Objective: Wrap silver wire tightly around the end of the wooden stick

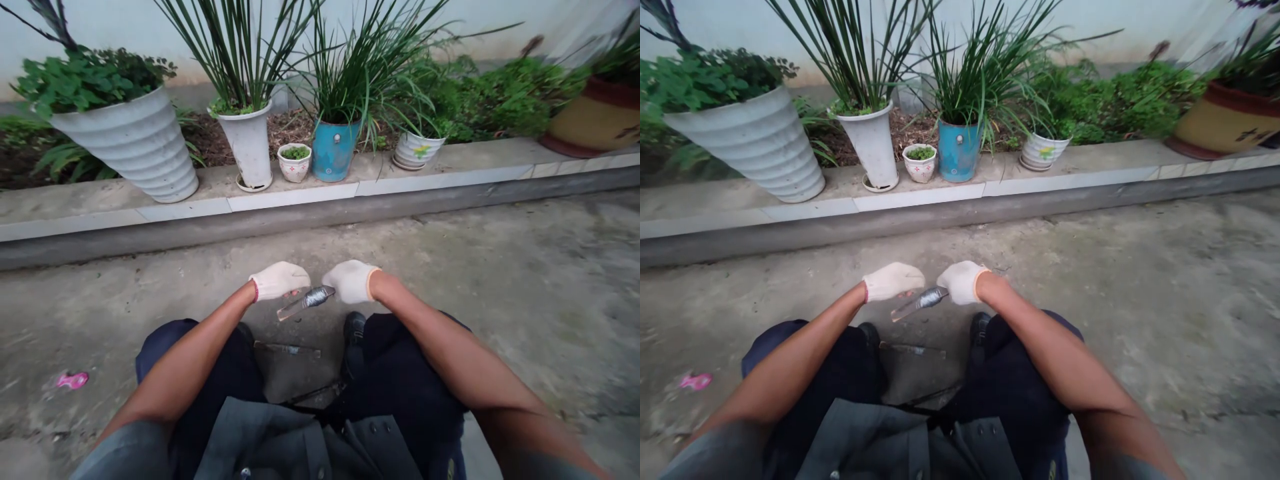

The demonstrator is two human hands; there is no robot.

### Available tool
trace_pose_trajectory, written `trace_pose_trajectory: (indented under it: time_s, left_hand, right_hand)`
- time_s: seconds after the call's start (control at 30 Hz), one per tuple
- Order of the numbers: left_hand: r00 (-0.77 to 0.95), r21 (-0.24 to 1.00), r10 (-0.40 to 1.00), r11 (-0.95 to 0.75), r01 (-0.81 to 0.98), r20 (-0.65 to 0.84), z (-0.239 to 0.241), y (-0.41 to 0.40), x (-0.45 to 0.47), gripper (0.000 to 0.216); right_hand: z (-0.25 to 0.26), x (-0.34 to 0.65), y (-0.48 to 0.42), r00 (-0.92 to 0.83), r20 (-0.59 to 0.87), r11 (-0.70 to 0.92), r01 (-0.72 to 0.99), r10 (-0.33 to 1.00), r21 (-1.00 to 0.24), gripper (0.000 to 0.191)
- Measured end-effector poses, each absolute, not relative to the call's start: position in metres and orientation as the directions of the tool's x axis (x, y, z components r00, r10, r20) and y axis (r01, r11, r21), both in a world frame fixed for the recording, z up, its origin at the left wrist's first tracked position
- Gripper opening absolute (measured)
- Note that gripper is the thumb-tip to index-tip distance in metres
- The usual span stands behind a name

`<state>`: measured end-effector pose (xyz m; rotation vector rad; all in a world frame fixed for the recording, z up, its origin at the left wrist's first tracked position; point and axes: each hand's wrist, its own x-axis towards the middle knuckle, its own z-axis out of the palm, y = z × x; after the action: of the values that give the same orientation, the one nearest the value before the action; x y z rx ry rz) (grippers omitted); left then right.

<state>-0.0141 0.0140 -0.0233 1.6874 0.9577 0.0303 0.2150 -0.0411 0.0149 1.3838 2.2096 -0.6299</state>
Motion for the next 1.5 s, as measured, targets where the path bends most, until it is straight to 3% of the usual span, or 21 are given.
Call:
trace_pose_trajectory:
  time_s: [0.1,0.23,0.4,0.6,0.87,0.97,1.13,1.3,1.5]
  left_hand:
    - [0.689,0.836,0.577,-0.019,0.548,-0.439,-0.022,0.014,-0.015,0.033]
    - [0.697,0.862,0.582,0.011,0.507,-0.418,-0.029,0.012,-0.008,0.046]
    - [0.677,0.876,0.632,0.006,0.482,-0.377,-0.041,0.007,0.0,0.046]
    - [0.705,0.84,0.571,-0.05,0.541,-0.42,-0.04,0.0,0.0,0.035]
    - [0.683,0.748,0.639,-0.246,0.617,-0.353,-0.027,0.016,-0.008,0.027]
    - [0.713,0.739,0.636,-0.32,0.593,-0.297,-0.018,0.023,-0.012,0.025]
    - [0.71,0.778,0.634,-0.262,0.571,-0.307,-0.017,0.026,-0.018,0.037]
    - [0.706,0.872,0.648,-0.129,0.473,-0.287,-0.026,0.021,-0.012,0.044]
    - [0.683,0.908,0.657,0.005,0.419,-0.319,-0.036,0.011,0.001,0.034]
  right_hand:
    - [0.022,0.233,-0.039,-0.491,-0.563,0.408,0.87,0.665,-0.277,0.021]
    - [0.027,0.24,-0.037,-0.463,-0.478,0.326,0.881,0.747,-0.344,0.03]
    - [0.024,0.235,-0.023,-0.173,-0.317,0.104,0.97,0.933,-0.221,0.042]
    - [0.017,0.237,-0.011,0.08,-0.253,-0.087,0.996,0.964,-0.014,0.042]
    - [0.011,0.214,-0.028,-0.063,-0.47,0.122,0.988,0.881,0.097,0.036]
    - [0.013,0.214,-0.03,-0.174,-0.528,0.236,0.97,0.831,0.051,0.023]
    - [0.022,0.237,-0.027,-0.351,-0.575,0.352,0.929,0.739,-0.116,0.024]
    - [0.033,0.25,-0.028,-0.395,-0.468,0.317,0.918,0.79,-0.239,0.027]
    - [0.031,0.248,-0.016,-0.084,-0.242,0.054,0.99,0.967,-0.128,0.042]
